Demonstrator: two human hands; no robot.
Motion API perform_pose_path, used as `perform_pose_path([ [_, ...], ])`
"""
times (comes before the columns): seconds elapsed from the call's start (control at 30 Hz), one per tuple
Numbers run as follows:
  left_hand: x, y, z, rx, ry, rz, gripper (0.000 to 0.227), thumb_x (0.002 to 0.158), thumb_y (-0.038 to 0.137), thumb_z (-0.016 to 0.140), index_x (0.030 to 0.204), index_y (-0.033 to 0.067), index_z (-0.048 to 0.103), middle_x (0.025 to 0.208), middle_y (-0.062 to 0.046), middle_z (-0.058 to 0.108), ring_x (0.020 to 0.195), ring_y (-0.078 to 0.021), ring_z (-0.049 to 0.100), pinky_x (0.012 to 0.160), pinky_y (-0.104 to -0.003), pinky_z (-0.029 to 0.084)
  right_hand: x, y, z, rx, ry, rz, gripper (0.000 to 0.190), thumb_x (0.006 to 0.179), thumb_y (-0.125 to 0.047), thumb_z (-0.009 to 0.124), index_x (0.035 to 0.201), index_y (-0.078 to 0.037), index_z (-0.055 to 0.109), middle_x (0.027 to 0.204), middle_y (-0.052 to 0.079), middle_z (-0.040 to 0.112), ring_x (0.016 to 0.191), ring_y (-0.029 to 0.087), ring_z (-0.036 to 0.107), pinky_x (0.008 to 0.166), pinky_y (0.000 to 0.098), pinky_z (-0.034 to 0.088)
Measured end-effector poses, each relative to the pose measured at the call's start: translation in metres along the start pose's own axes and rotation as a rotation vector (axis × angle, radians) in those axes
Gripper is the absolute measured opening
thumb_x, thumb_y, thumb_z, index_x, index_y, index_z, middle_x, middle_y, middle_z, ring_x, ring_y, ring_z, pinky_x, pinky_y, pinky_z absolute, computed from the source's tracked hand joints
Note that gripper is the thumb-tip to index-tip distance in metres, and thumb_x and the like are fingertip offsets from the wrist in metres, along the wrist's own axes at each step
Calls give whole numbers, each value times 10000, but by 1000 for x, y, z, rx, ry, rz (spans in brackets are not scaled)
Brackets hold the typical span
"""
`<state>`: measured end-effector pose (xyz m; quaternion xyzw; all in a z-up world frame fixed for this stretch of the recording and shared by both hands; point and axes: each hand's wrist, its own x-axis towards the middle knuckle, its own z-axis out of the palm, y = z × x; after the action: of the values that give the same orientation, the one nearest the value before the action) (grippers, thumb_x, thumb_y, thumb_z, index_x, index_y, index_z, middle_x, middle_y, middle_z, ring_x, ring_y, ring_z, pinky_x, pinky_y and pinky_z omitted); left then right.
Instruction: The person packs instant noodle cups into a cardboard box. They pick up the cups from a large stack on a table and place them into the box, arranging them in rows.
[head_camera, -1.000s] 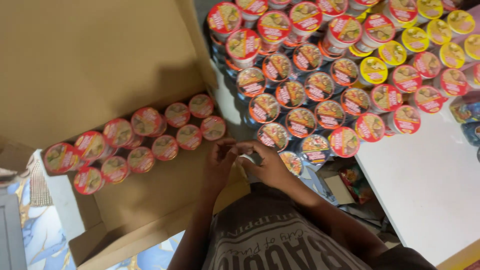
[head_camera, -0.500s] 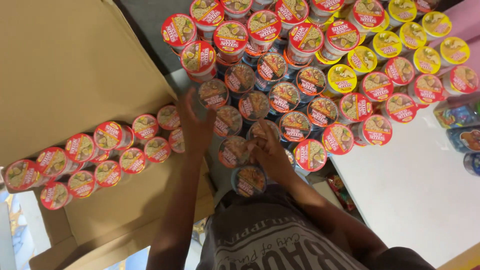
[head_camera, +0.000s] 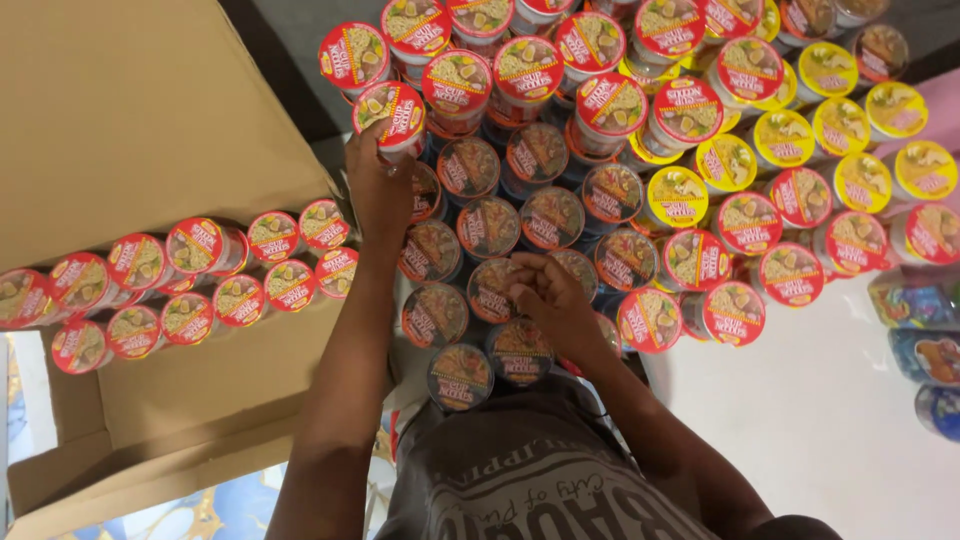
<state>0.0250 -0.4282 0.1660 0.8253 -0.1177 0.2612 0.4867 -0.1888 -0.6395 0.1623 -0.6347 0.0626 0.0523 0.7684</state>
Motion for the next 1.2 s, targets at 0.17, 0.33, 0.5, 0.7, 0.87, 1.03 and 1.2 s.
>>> perform_pose_path([
  [0.17, -10, 26, -25, 31, 2, 0, 468, 913, 42, 791, 1343, 75, 609, 1313, -183, 612, 1236, -356, 608, 1047, -422, 505, 47, -33, 1, -471, 57, -209, 407, 963, -151, 682, 1347, -41, 607, 1106, 80, 696, 1000, 145, 695, 873, 291, 566],
  [0.33, -46, 66, -74, 57, 36, -23, 449, 925, 52, 806, 1336, 68, 626, 1326, -192, 612, 1249, -352, 605, 1058, -414, 495, 124, -55, 11, -942, 179, -664, 569, 927, -173, 729, 1441, -40, 524, 1371, 192, 522, 1259, 384, 496, 1090, 499, 418],
  [0.5, -91, 98, -121, 31, 56, -175, 415, 937, 59, 796, 1321, 62, 639, 1271, -154, 619, 1180, -281, 636, 993, -359, 538, 176, -60, 25, -1124, 234, -902, 656, 896, -189, 765, 1463, -9, 490, 1465, 249, 446, 1302, 467, 417, 1088, 592, 359],
  [0.7, -139, 110, -158, 38, 140, -346, 412, 942, 64, 784, 1328, 47, 642, 1271, -153, 617, 1174, -237, 631, 1012, -368, 523, 222, -30, 29, -1227, 224, -833, 560, 891, -208, 782, 1382, -44, 568, 1449, 179, 464, 1326, 414, 432, 1108, 594, 370],
  [0.87, -161, 105, -172, 117, 169, -290, 425, 924, 50, 788, 1321, 31, 640, 1351, -164, 600, 1237, -254, 629, 1054, -364, 513, 208, -40, 37, -1157, 343, -1018, 453, 880, -257, 851, 1172, -61, 567, 1551, 249, 332, 1385, 461, 368, 1138, 625, 330],
  [1.03, -169, 107, -178, 42, 192, -304, 431, 929, 60, 775, 1335, 54, 629, 1385, -177, 580, 1237, -258, 634, 1026, -356, 531, 213, -26, 28, -1158, 288, -954, 441, 821, -203, 892, 1107, -76, 580, 1582, 274, 293, 1412, 470, 339, 1125, 607, 311],
  [1.2, -176, 113, -182, 62, 177, -319, 432, 925, 81, 801, 1326, 78, 640, 1325, -158, 614, 1200, -253, 652, 1012, -355, 540, 192, -28, 21, -984, 255, -1022, 431, 824, -110, 898, 1104, -73, 573, 1584, 204, 347, 1465, 406, 350, 1191, 531, 349],
])
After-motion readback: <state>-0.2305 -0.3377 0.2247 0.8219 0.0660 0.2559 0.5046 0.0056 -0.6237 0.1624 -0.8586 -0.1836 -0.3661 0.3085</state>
